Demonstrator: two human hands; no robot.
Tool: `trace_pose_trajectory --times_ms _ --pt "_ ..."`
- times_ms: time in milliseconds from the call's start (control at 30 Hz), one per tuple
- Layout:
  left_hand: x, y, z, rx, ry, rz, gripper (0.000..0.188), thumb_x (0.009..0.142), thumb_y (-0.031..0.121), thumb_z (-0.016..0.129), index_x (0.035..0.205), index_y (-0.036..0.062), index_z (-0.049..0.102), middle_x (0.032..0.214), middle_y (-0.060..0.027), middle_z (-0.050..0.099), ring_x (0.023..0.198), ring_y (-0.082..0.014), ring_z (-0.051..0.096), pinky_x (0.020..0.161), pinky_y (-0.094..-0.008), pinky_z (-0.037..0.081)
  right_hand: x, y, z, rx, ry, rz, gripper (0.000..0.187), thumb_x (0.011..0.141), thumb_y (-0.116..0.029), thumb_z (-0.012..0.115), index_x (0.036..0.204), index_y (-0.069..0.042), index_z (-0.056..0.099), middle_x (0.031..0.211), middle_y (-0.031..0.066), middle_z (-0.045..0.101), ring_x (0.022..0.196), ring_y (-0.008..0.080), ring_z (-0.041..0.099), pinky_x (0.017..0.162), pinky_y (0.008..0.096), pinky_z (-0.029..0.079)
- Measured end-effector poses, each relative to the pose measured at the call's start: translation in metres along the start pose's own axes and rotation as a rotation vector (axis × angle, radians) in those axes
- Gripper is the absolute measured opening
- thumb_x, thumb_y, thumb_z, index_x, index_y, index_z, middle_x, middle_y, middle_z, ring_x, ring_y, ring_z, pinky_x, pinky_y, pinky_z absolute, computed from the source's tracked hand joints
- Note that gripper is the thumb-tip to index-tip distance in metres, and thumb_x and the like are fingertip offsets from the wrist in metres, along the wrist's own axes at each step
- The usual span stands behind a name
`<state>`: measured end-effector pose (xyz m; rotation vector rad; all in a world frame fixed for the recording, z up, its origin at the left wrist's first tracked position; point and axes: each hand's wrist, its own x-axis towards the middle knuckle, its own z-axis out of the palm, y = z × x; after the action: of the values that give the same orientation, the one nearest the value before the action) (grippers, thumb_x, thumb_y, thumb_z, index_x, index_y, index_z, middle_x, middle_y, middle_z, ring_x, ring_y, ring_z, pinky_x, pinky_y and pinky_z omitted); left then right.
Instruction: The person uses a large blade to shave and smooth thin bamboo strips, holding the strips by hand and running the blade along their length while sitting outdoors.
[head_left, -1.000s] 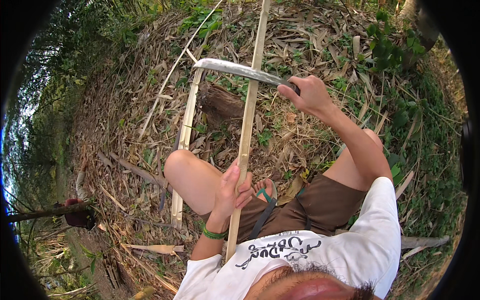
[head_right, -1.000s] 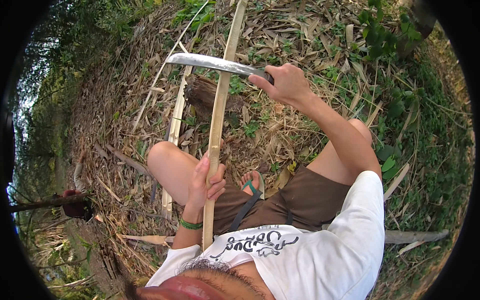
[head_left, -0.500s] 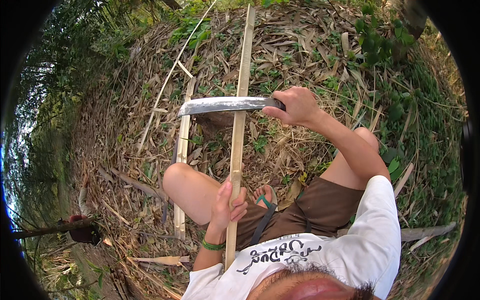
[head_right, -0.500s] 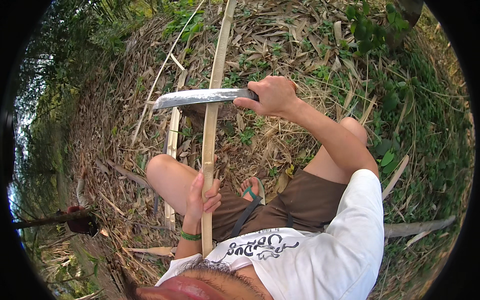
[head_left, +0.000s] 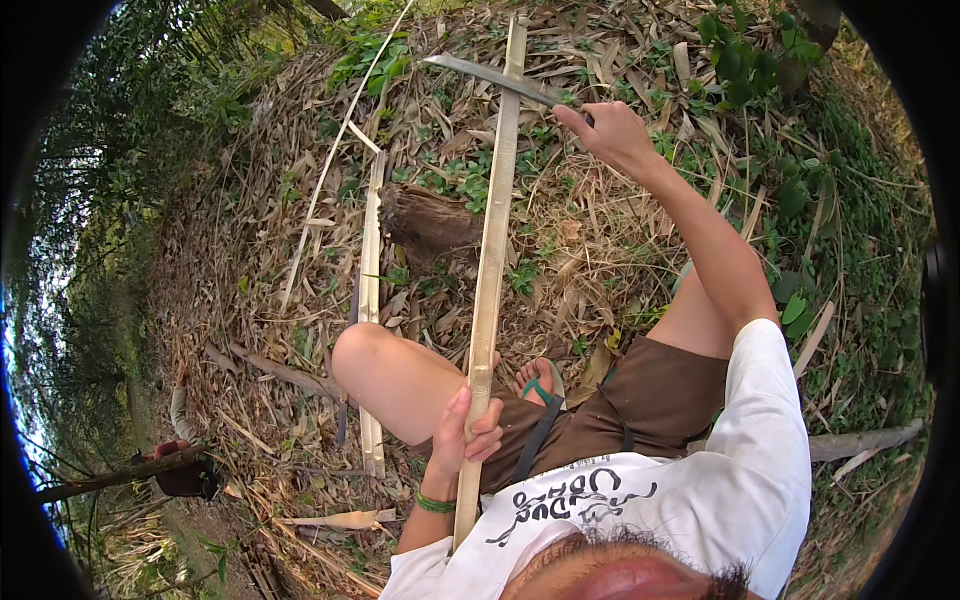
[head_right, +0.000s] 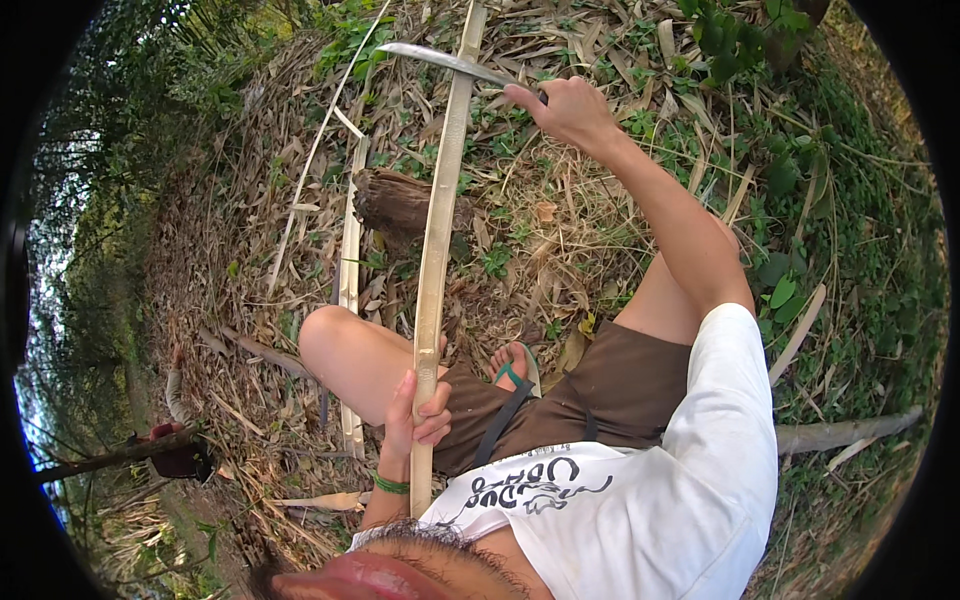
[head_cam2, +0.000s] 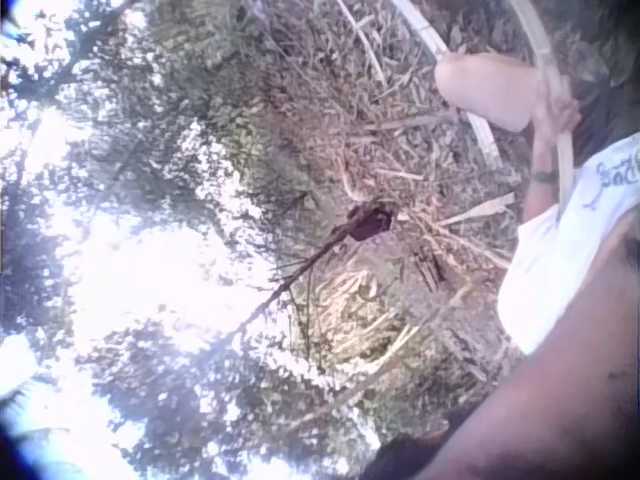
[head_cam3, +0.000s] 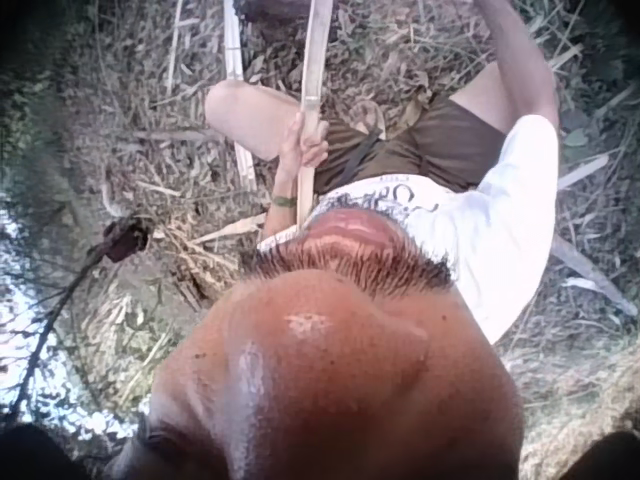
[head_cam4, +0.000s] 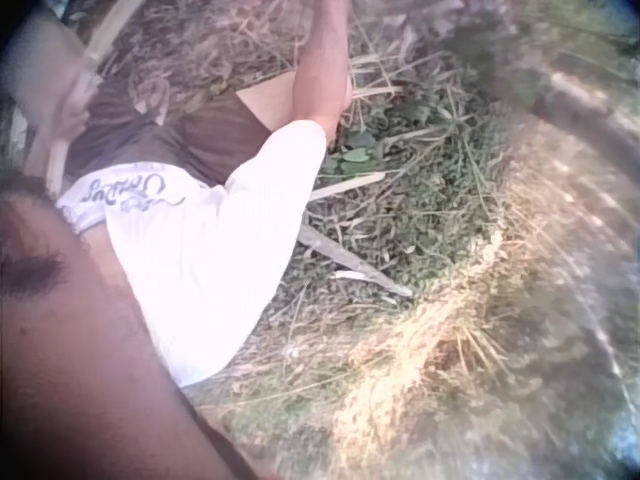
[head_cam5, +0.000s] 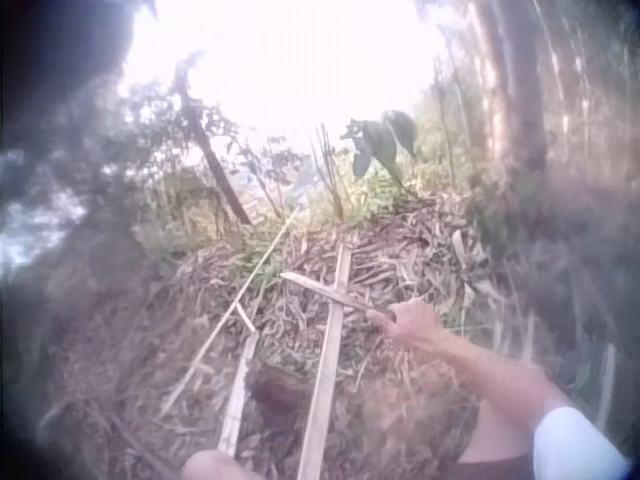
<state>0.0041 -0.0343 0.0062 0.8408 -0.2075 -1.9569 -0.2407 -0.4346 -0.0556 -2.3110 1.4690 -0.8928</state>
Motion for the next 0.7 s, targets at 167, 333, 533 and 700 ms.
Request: trace_pose_trajectory --times_ms 167,333,533,700 --pt "0.008 -0.004 -0.004 -0.129 -0.051 0.025 0.056 0.110 0.045 0.031 0.159 0.0204 0.019 0.071 0.0029 0.037 0.044 -0.0043 0.034 0.040 -0.0196 0.034 0.001 0.013 -0.012 0.151 0.010 0.149 0.089 0.092 -0.080 0.038 0.071 0.001 0.068 0.048 0.0104 0.053 0.047 0.0261 0.058 0.050 0.0412 0.046" --pt "0.038 0.017 0.013 0.043 0.067 0.154 0.053 0.111 0.043 0.030 0.155 0.0138 0.028 0.070 0.0001 0.043 0.046 -0.0063 0.039 0.041 -0.0200 0.038 -0.047 -0.046 -0.001 0.327 -0.098 -0.061 0.080 0.094 -0.075 0.044 0.068 -0.003 0.067 0.045 0.0080 0.049 0.043 0.0235 0.054 0.046 0.0394 0.041" --pt "0.061 0.035 0.024 0.266 0.150 0.219 0.044 0.111 0.039 0.034 0.143 0.0093 0.042 0.065 -0.0012 0.046 0.043 -0.0056 0.038 0.038 -0.0199 0.035 -0.110 -0.114 0.005 0.163 -0.212 -0.502 0.066 0.089 -0.068 0.059 0.064 -0.007 0.057 0.052 0.0107 0.056 0.045 0.0305 0.058 0.044 0.0426 0.045" --pt "0.060 0.034 0.030 0.358 0.167 0.241 0.034 0.110 0.031 0.043 0.135 0.0078 0.045 0.063 0.0002 0.044 0.040 -0.0045 0.035 0.037 -0.0198 0.031 -0.098 -0.112 0.004 0.127 -0.170 -0.509 0.063 0.085 -0.067 0.064 0.064 -0.008 0.054 0.053 0.0092 0.055 0.046 0.0300 0.058 0.044 0.0424 0.045"
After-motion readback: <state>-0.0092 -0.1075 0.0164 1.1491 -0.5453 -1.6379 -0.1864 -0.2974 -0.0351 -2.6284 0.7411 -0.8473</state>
